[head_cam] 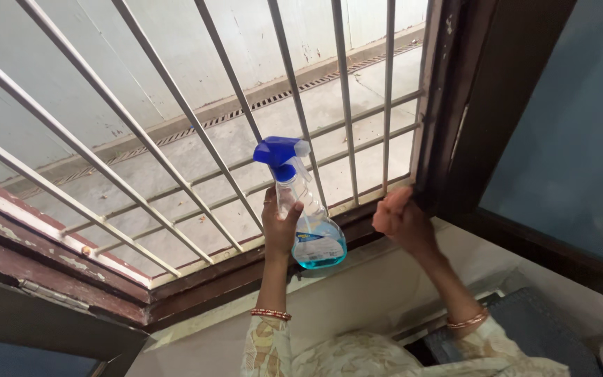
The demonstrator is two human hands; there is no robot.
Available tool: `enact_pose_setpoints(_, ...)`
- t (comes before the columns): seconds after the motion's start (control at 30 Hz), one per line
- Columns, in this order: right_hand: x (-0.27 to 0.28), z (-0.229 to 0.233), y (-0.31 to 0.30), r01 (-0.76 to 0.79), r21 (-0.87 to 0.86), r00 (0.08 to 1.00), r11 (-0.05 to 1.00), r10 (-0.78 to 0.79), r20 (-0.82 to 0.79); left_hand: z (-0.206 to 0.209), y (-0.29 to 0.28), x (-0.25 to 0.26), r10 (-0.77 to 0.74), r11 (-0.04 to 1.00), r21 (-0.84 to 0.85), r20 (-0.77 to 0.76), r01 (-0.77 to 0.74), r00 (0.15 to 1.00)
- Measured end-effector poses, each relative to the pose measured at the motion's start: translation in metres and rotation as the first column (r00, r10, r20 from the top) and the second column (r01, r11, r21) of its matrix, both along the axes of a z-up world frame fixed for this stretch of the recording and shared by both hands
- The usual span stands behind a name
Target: The person sprays a cleaning solution onto a window and wipes the glass and frame with a cloth. The person moves around the window, cleaning different sections of the glass and the surrounding frame.
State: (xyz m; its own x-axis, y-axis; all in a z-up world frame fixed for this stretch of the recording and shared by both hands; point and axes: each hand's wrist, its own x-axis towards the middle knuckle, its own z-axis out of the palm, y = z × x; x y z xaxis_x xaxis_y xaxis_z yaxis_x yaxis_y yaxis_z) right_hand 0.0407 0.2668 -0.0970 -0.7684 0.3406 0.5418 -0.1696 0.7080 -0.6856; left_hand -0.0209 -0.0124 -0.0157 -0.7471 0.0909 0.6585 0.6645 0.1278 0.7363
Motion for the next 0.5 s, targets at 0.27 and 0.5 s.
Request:
enact_pose_setpoints(0.27, -0.044, 0.012, 0.021, 0.111, 0.15, 0.952, 0.982, -0.149, 0.266, -0.007, -0.004, -0.006, -0.04, 0.999, 0.008, 0.036, 0.04, 0.999)
enact_pose_setpoints(0.5, -0.047, -0.013, 0.003, 0.163, 0.182, 0.961, 0.97, -0.114, -0.253, -0.016, -0.013, -0.014, -0.089, 0.992, 0.099, 0.157, 0.074, 0.984)
